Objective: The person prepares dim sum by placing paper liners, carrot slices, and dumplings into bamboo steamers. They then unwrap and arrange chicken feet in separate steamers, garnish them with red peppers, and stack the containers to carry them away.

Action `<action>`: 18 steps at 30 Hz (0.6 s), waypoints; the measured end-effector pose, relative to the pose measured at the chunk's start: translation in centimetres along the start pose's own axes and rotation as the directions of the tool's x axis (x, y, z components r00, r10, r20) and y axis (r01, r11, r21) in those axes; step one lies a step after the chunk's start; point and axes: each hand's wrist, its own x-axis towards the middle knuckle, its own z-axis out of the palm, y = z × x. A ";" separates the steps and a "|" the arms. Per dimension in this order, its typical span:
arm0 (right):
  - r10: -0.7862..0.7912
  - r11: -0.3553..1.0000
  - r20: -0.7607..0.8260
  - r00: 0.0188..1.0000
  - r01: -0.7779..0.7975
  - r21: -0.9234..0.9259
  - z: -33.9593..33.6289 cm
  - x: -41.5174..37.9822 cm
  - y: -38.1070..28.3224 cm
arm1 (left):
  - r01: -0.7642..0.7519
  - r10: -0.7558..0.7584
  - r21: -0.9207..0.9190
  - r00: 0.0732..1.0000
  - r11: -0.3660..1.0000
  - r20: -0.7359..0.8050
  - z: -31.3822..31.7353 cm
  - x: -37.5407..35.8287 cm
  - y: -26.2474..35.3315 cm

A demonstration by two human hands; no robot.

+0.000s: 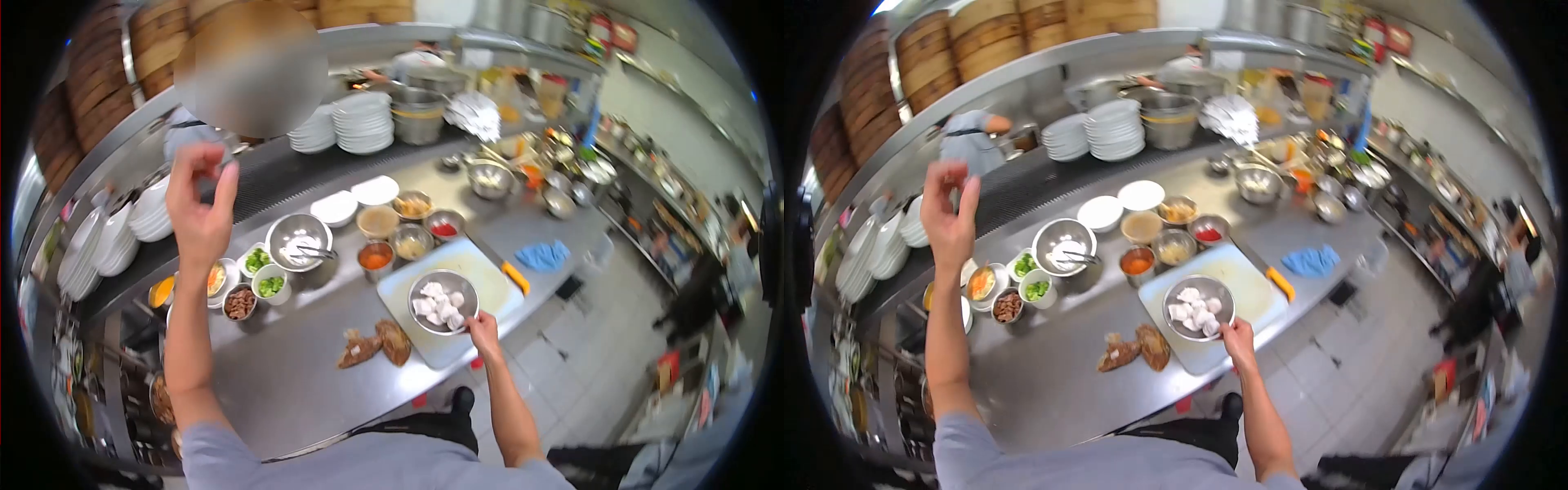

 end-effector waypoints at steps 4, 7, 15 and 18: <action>-0.048 0.992 0.166 0.985 0.027 0.123 0.1 6.8 3.4 | -0.158 0.190 0.325 0.979 0.932 -0.069 1.9 8.9 1.6; 0.028 0.999 0.230 0.973 -0.022 -0.028 0.6 11.3 5.8 | -0.161 0.211 0.437 0.975 0.885 -0.068 4.2 16.0 -2.2; 0.249 0.965 0.516 0.820 -0.258 -0.055 -1.7 15.0 6.2 | 0.190 -0.116 0.824 0.982 0.534 -0.151 5.7 24.1 -12.9; 0.291 0.948 0.580 0.761 -0.312 -0.066 -4.5 14.9 5.4 | 0.228 -0.138 0.794 0.974 0.564 -0.182 5.0 26.5 -14.7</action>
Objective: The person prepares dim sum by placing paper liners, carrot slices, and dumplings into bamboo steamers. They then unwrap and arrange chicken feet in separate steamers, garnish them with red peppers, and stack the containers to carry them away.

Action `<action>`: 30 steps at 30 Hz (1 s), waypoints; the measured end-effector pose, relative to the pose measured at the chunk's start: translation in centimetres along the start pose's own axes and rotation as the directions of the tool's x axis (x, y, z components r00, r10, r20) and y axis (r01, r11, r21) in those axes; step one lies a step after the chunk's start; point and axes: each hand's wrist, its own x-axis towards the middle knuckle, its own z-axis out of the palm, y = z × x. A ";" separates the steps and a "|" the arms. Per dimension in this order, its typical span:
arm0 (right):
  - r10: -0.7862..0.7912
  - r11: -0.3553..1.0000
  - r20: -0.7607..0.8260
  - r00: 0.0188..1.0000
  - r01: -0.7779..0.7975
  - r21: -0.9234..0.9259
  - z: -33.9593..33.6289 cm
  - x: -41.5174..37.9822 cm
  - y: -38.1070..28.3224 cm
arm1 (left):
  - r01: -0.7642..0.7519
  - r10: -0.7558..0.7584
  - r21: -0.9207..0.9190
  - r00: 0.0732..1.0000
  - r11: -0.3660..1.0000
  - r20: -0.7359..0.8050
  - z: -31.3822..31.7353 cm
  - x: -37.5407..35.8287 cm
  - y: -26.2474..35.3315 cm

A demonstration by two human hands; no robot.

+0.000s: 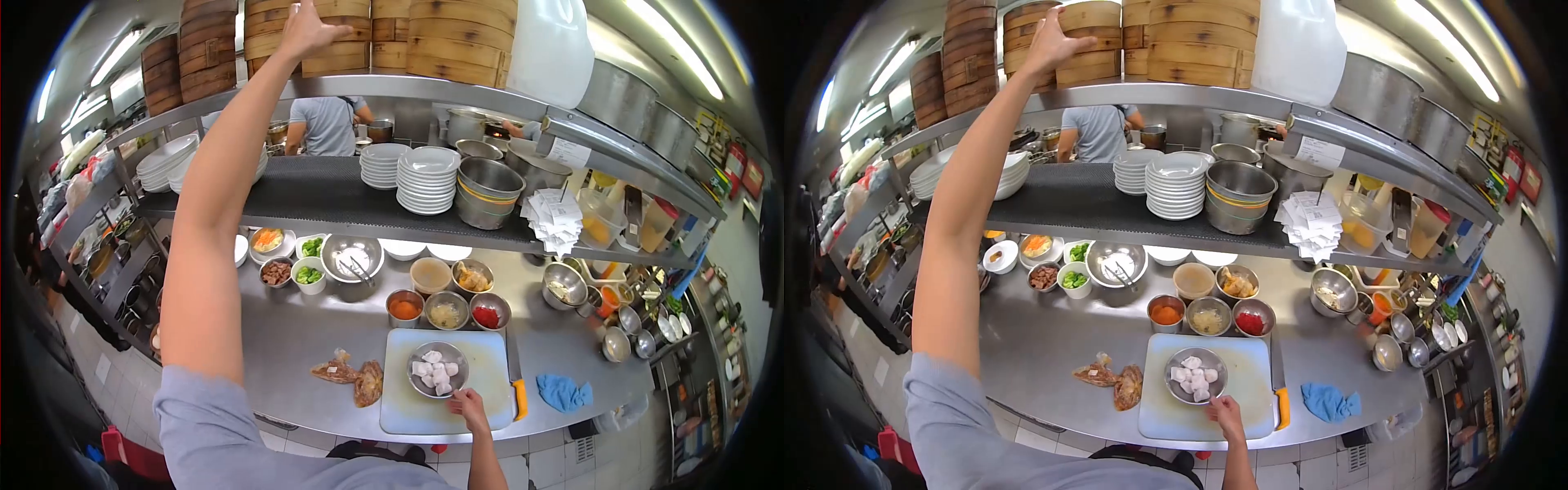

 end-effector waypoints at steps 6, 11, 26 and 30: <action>-0.090 0.994 -0.080 0.993 0.085 -0.061 -4.6 -2.9 -3.0 | 0.178 -0.175 -0.054 0.983 0.983 0.049 -1.8 3.3 2.7; -0.323 0.941 -0.116 0.939 0.306 -0.142 -5.4 -3.7 -9.3 | 0.221 -0.220 0.012 0.963 0.975 0.157 0.0 5.5 1.3; -0.601 0.727 0.377 0.705 0.678 -0.108 9.0 -8.7 -33.3 | 0.161 -0.125 -0.071 0.924 0.984 0.361 -4.8 7.7 2.1; -0.620 0.601 0.560 0.549 0.791 -0.110 14.0 -8.4 -35.3 | 0.271 -0.217 -0.166 0.934 0.948 0.284 -3.0 5.3 -0.1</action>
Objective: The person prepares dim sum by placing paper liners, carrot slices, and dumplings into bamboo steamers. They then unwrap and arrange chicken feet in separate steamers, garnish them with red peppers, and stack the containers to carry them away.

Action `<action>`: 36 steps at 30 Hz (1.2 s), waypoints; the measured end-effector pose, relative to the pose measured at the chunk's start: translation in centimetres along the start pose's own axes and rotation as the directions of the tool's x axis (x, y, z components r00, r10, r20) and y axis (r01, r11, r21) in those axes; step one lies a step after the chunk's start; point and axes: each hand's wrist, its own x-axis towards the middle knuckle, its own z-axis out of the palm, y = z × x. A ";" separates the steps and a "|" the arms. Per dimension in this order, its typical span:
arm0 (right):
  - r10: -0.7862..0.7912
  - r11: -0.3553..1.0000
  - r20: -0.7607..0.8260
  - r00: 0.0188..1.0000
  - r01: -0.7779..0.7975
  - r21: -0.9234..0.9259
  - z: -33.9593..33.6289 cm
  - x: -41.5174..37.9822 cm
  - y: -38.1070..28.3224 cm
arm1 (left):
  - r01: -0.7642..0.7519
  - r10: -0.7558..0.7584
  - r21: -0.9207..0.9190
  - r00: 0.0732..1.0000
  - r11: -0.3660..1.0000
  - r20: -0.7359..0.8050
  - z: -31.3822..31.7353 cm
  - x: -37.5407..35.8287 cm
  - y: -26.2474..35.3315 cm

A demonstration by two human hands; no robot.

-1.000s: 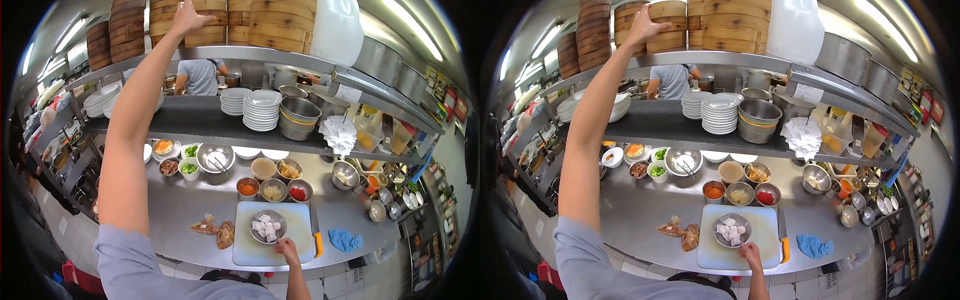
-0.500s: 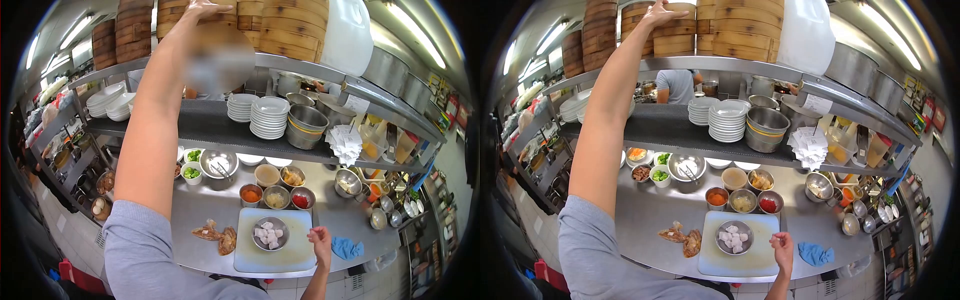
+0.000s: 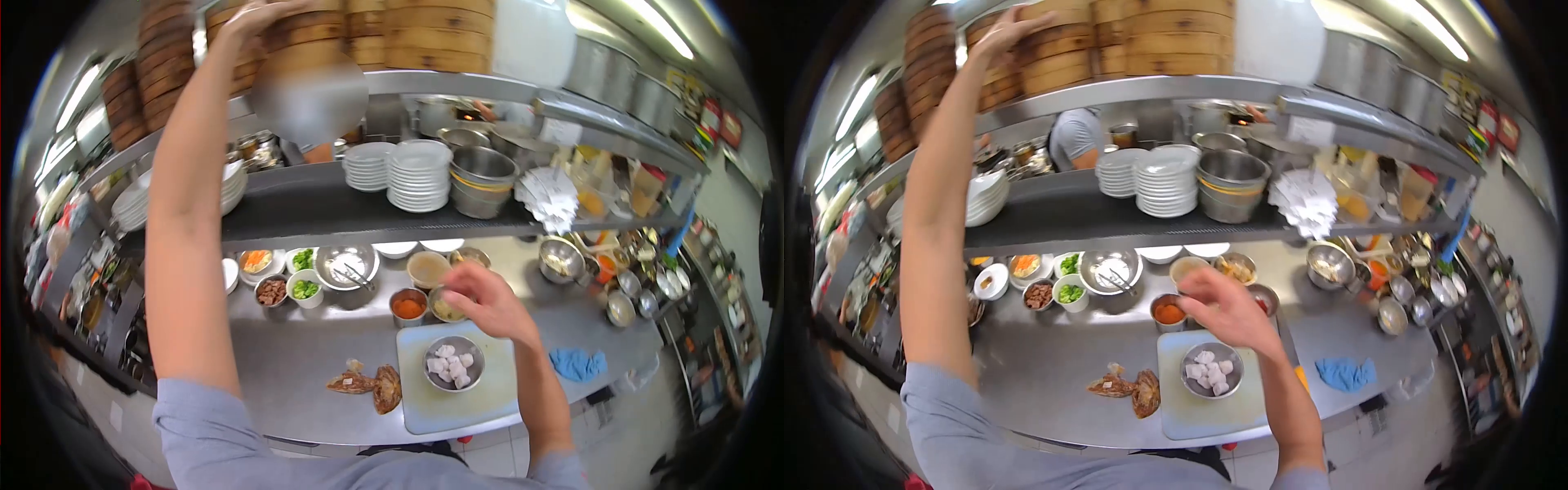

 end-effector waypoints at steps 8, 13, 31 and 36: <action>-0.284 0.947 0.162 0.945 0.249 0.203 4.5 10.2 -6.1 | -0.036 0.084 -0.179 0.961 0.983 0.264 -2.7 -1.5 1.0; -0.166 0.878 0.042 0.985 0.129 0.461 7.7 16.6 -11.0 | 0.034 0.034 -0.157 0.910 0.987 0.412 -6.4 -1.6 1.4; -0.270 0.427 -0.153 0.951 0.260 0.866 16.1 13.0 -10.3 | -0.183 0.194 -0.170 0.980 0.968 0.046 -16.5 -26.5 -3.9; -0.123 0.443 0.062 0.990 -0.001 0.896 20.7 4.1 0.7 | -0.194 0.182 -0.279 0.981 0.940 -0.067 -10.5 -44.7 -3.1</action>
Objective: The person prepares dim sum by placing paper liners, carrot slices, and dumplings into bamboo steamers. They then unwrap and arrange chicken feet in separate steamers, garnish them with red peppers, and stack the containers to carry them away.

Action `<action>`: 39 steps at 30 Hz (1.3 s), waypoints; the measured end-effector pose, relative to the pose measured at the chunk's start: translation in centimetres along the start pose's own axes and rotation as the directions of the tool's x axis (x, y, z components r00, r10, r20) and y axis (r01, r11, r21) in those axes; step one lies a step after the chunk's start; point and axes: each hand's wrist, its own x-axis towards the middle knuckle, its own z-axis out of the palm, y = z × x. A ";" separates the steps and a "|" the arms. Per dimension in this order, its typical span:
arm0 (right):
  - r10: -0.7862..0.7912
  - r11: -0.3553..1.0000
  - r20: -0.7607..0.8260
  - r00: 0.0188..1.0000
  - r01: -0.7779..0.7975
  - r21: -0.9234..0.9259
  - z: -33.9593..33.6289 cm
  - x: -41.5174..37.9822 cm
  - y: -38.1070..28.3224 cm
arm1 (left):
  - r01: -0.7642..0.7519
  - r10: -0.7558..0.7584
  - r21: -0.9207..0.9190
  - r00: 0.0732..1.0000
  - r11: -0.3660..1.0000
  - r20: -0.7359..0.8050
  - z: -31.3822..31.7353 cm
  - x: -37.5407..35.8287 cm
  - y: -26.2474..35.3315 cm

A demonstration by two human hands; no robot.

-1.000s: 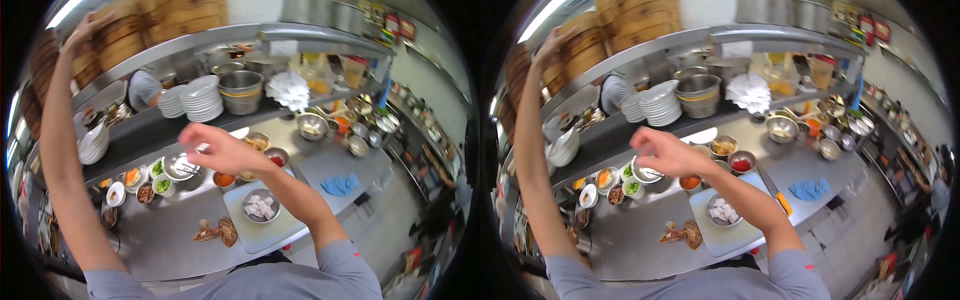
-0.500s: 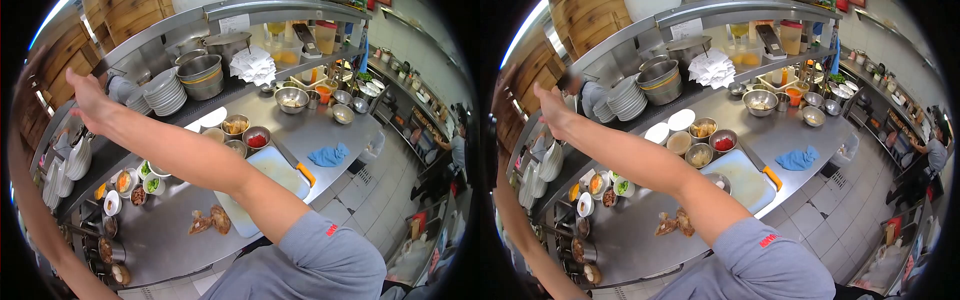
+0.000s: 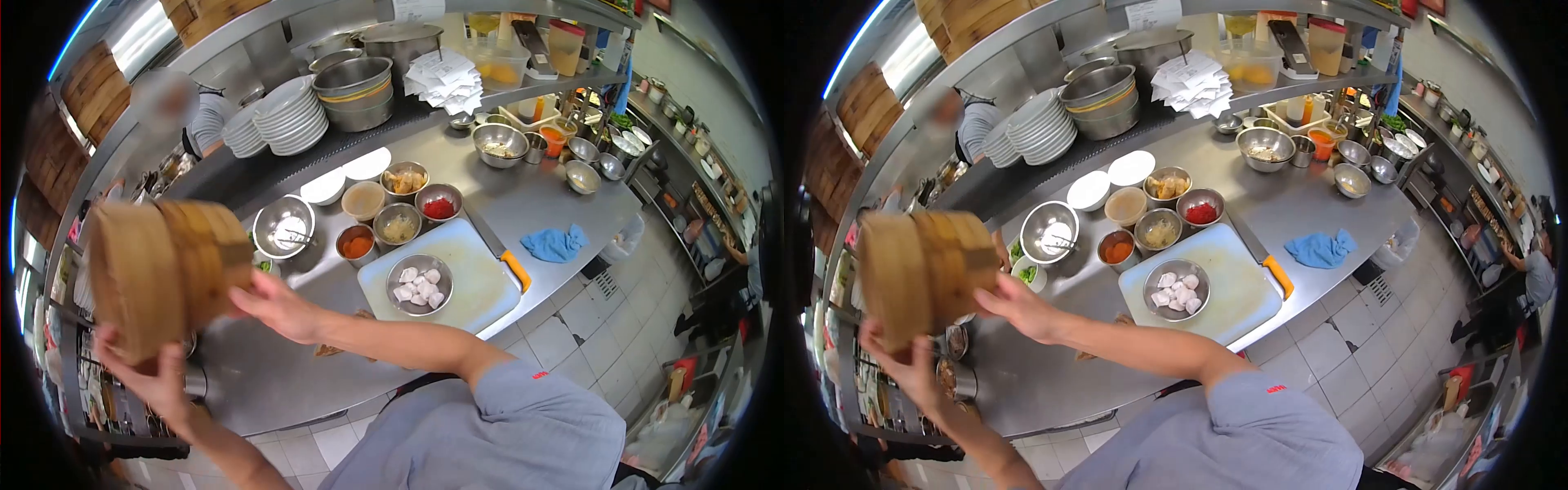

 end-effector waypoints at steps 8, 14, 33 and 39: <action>0.642 0.723 -0.003 0.767 -0.603 0.336 -11.6 -13.3 17.2 | 0.715 -0.716 0.050 0.698 0.697 0.013 3.0 -22.4 -4.6; 0.813 0.505 0.033 0.581 -0.733 0.455 -17.2 -22.4 23.8 | 0.815 -0.867 0.322 0.497 0.482 0.042 3.2 -33.6 -5.4; 0.325 0.091 -0.359 0.875 -0.407 -0.909 -16.4 -15.2 10.7 | 0.601 -0.639 0.299 0.768 0.741 0.037 4.5 -31.5 -10.0; -0.052 0.045 0.103 0.993 0.105 -0.993 0.9 2.0 -6.2 | 0.794 -0.797 0.292 0.588 0.534 -0.140 1.3 -34.0 -13.4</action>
